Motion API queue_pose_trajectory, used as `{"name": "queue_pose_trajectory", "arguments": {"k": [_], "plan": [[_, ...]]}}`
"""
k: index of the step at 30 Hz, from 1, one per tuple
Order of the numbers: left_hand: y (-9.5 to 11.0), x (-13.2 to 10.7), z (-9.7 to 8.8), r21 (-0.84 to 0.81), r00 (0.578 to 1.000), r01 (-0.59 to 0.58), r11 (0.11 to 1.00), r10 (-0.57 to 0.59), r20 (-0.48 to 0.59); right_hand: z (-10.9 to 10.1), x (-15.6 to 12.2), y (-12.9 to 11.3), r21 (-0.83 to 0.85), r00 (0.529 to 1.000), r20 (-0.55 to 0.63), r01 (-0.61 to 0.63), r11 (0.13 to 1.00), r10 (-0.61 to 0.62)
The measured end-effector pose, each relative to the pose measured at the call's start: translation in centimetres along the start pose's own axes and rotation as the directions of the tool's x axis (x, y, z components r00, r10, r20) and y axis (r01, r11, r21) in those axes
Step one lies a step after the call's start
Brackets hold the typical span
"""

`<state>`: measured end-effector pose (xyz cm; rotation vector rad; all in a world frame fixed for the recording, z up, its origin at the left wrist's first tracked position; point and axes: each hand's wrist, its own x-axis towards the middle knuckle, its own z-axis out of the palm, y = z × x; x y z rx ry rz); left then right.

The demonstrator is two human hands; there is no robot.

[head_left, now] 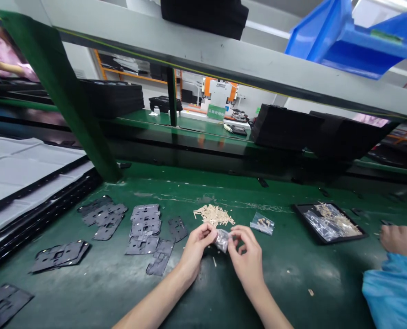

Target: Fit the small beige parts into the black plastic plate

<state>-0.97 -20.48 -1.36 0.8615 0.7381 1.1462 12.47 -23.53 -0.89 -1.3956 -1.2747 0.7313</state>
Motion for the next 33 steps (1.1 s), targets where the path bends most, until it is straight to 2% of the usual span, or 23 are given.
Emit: {"name": "queue_pose_trajectory", "arguments": {"k": [4,9,13,19,24,29,33], "plan": [[-0.1,0.1,-0.1,-0.023,0.994,0.062,0.998,-0.06,0.092,-0.2,0.5,0.7,0.076,0.993,0.087,-0.087,0.993,0.081],[-0.4,0.3,-0.3,-0.059,0.971,0.16,0.985,-0.147,0.188,0.2,0.4,1.3,0.264,0.956,0.244,-0.225,0.938,0.161],[-0.7,0.4,-0.3,-0.067,0.973,0.164,0.984,-0.151,0.177,-0.2,0.6,0.9,0.356,0.917,0.358,-0.306,0.883,0.174],[-0.8,0.2,-0.1,-0.078,0.984,0.14,0.987,-0.13,0.121,-0.5,1.5,0.9,0.334,0.822,0.536,-0.416,0.846,0.193],[-0.9,0.1,0.0,-0.05,0.979,0.146,0.988,-0.137,0.15,-0.6,1.8,1.3,0.309,0.812,0.542,-0.432,0.848,0.217],[-0.6,0.1,-0.1,0.073,0.965,0.127,0.989,-0.141,0.223,-0.7,1.9,1.7,0.333,0.875,0.411,-0.405,0.852,0.255],[-0.3,-0.2,0.2,0.186,0.945,0.111,0.976,-0.161,0.284,-0.5,1.6,1.7,0.359,0.906,0.329,-0.382,0.852,0.267]]}}
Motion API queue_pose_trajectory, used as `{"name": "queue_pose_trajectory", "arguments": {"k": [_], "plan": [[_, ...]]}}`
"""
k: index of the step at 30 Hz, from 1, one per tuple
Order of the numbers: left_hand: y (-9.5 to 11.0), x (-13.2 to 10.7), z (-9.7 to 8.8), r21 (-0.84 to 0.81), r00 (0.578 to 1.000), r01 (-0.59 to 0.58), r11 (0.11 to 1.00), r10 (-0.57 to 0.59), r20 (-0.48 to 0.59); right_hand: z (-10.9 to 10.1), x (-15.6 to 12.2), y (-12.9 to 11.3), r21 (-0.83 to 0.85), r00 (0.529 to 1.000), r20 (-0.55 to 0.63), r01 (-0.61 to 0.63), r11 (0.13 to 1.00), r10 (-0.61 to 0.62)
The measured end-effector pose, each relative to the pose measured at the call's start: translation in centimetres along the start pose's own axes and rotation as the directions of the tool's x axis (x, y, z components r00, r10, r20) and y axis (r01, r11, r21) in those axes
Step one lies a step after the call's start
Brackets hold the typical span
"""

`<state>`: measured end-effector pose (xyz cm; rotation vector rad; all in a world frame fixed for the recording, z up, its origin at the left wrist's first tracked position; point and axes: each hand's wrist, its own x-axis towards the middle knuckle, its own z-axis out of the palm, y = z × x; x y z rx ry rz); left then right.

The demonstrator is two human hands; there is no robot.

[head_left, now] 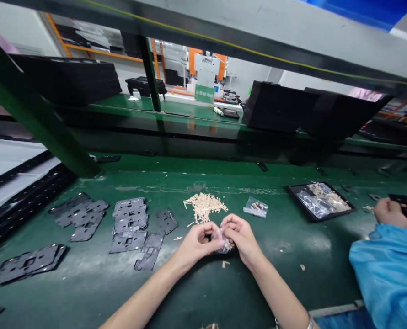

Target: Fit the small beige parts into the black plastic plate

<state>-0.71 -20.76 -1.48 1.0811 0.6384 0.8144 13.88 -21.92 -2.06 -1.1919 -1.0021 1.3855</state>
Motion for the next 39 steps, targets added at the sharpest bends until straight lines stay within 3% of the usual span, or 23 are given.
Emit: {"name": "queue_pose_trajectory", "arguments": {"k": [6,16,20,23,27,29,31,35,37,39], "plan": [[-0.5,-0.1,0.4,0.084,1.0,0.027,0.996,-0.027,0.006,0.5,-0.7,0.3,-0.008,0.992,-0.103,0.066,0.998,-0.067],[-0.4,-0.2,-0.4,-0.01,0.994,0.014,1.0,-0.015,-0.113,0.1,-2.9,-1.6,-0.274,0.965,-0.029,0.244,0.93,-0.261],[-0.6,-0.3,0.2,-0.015,0.989,0.002,1.0,-0.004,-0.147,0.3,-4.1,-1.3,-0.559,0.904,0.021,0.365,0.745,-0.427],[-0.8,-0.5,0.8,-0.004,0.984,-0.005,1.0,0.004,-0.177,0.4,-4.9,-0.6,-0.64,0.856,0.033,0.414,0.647,-0.516],[-1.1,-0.8,0.9,0.012,0.975,-0.01,1.0,0.012,-0.223,0.5,-6.0,0.4,-0.702,0.711,0.035,0.518,0.489,-0.702],[-1.2,-0.9,0.7,0.018,0.97,-0.01,1.0,0.014,-0.241,0.4,-6.5,0.7,-0.712,0.669,0.039,0.54,0.449,-0.742],[-1.2,-0.9,0.4,0.028,0.965,-0.011,1.0,0.018,-0.26,0.2,-6.8,1.0,-0.715,0.679,0.018,0.522,0.466,-0.733],[-0.6,-0.9,0.1,0.072,0.946,-0.033,0.997,0.054,-0.321,-0.7,-7.0,1.0,-0.75,0.771,-0.033,0.402,0.526,-0.636],[-0.3,-0.9,0.3,0.1,0.937,-0.055,0.993,0.086,-0.338,-1.0,-7.0,0.8,-0.776,0.817,-0.012,0.356,0.521,-0.577],[-0.2,-0.9,0.6,0.126,0.934,-0.072,0.989,0.112,-0.34,-1.1,-7.0,0.3,-0.793,0.833,0.005,0.34,0.505,-0.553]]}}
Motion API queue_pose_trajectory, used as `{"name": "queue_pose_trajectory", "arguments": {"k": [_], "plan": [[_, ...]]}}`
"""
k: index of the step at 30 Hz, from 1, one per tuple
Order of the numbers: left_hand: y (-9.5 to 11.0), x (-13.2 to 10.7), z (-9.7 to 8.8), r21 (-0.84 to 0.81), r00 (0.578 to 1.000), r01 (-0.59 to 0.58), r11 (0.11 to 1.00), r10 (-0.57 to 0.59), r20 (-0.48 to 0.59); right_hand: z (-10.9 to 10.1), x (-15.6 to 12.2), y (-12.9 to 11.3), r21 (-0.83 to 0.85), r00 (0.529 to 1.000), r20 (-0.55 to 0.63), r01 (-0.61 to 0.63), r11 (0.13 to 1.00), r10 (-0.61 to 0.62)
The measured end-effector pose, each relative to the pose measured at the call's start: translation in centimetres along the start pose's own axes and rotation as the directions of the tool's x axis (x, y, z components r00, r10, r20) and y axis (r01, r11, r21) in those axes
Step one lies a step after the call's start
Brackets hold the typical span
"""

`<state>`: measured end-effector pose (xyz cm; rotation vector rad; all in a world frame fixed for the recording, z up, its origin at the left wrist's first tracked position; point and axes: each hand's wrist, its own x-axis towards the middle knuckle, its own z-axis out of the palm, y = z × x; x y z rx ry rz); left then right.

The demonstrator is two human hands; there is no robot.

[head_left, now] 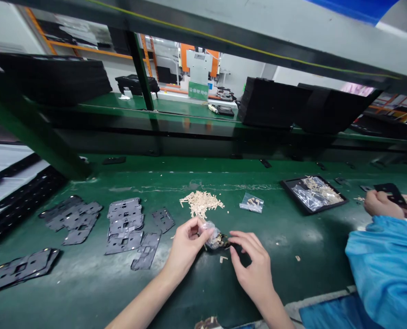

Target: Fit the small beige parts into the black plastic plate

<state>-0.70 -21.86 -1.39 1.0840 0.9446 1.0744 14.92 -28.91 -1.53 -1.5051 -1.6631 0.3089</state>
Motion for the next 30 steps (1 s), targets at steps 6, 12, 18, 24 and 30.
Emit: {"name": "queue_pose_trajectory", "arguments": {"k": [6,12,18,24,30], "plan": [[-0.3,-0.3,0.4,0.037,1.0,0.01,0.999,-0.01,0.007,0.4,0.4,-1.4,0.085,0.998,0.027,0.05,0.995,-0.052],[0.0,-0.6,0.4,-0.002,0.991,0.066,0.998,-0.065,0.121,1.6,0.4,-1.2,0.122,0.998,0.066,-0.006,0.993,-0.002],[0.1,-0.6,0.7,-0.016,0.985,0.072,0.997,-0.069,0.157,1.5,-0.1,-0.8,0.222,0.996,-0.001,-0.088,0.971,0.091],[-0.2,-0.7,0.6,-0.075,0.989,0.058,0.995,-0.047,0.142,1.3,-0.5,-1.0,0.253,0.994,-0.09,-0.043,0.966,0.068],[-0.3,-0.9,0.3,-0.199,0.959,0.169,0.965,-0.115,0.259,1.3,-0.6,-0.5,0.22,0.979,-0.077,-0.166,0.961,0.187]]}}
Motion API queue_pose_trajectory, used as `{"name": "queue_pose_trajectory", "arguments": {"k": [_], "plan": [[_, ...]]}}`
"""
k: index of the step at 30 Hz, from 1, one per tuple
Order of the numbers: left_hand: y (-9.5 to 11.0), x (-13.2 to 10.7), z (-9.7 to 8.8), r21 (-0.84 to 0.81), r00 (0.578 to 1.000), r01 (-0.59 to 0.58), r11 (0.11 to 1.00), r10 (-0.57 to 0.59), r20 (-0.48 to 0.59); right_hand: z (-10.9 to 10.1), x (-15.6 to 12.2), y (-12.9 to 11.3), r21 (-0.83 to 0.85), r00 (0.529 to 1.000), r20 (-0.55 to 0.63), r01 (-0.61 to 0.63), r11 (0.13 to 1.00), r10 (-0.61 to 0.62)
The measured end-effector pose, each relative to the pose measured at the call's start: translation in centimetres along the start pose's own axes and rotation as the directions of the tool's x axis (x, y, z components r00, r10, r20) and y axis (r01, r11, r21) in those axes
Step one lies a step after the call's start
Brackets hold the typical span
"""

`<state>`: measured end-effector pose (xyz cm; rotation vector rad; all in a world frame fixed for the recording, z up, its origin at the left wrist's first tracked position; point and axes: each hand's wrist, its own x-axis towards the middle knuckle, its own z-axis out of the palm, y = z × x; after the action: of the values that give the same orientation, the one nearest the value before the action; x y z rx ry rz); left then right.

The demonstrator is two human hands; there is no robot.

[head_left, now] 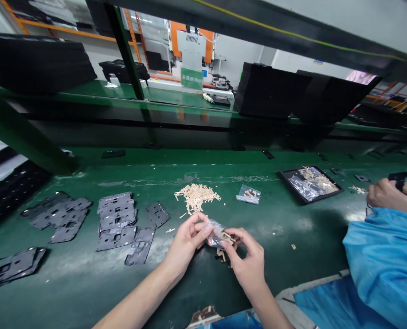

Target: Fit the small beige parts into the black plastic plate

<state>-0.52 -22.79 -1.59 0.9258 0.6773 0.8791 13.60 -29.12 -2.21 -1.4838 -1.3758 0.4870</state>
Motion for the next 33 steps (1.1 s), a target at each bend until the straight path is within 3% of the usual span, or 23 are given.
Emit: {"name": "queue_pose_trajectory", "arguments": {"k": [3,6,9,12,16,19,24,26,29,33], "plan": [[0.0,0.2,-0.2,-0.039,0.995,0.073,0.997,-0.071,0.069,-0.1,0.3,0.2,0.027,0.993,0.043,-0.111,0.993,0.11],[0.1,0.4,-0.2,-0.084,0.985,0.123,0.989,-0.111,0.128,-0.1,0.8,0.5,0.182,0.949,0.217,-0.271,0.945,0.231],[0.2,0.3,0.2,-0.087,0.983,0.116,0.989,-0.102,0.153,0.0,1.1,0.8,0.38,0.9,0.367,-0.374,0.846,0.234],[0.0,0.0,0.6,-0.078,0.979,0.103,0.992,-0.087,0.182,0.0,1.1,0.7,0.433,0.89,0.388,-0.405,0.805,0.24],[-0.4,-0.1,0.6,-0.003,0.997,0.031,1.0,-0.031,0.067,0.2,0.9,0.4,0.254,0.931,0.278,-0.31,0.916,0.238],[-0.3,-0.1,0.6,0.17,0.997,-0.061,0.984,0.069,-0.043,0.4,0.7,0.4,0.163,0.961,0.172,-0.244,0.956,0.216],[0.4,-0.6,0.4,0.479,0.939,-0.173,0.861,0.29,-0.183,0.2,0.4,0.6,0.044,0.993,0.056,-0.108,0.993,0.106],[0.5,-0.7,0.3,0.464,0.932,-0.175,0.868,0.298,-0.207,0.0,0.4,0.3,0.015,0.998,0.061,-0.016,1.0,0.015],[0.1,-0.4,0.0,0.291,0.968,-0.137,0.947,0.19,-0.165,-0.1,0.3,-0.3,-0.043,0.987,0.074,0.143,0.989,-0.14],[-0.8,0.1,0.0,0.127,0.996,-0.055,0.99,0.063,-0.058,0.3,0.2,-0.9,-0.085,0.97,0.161,0.199,0.976,-0.184]]}}
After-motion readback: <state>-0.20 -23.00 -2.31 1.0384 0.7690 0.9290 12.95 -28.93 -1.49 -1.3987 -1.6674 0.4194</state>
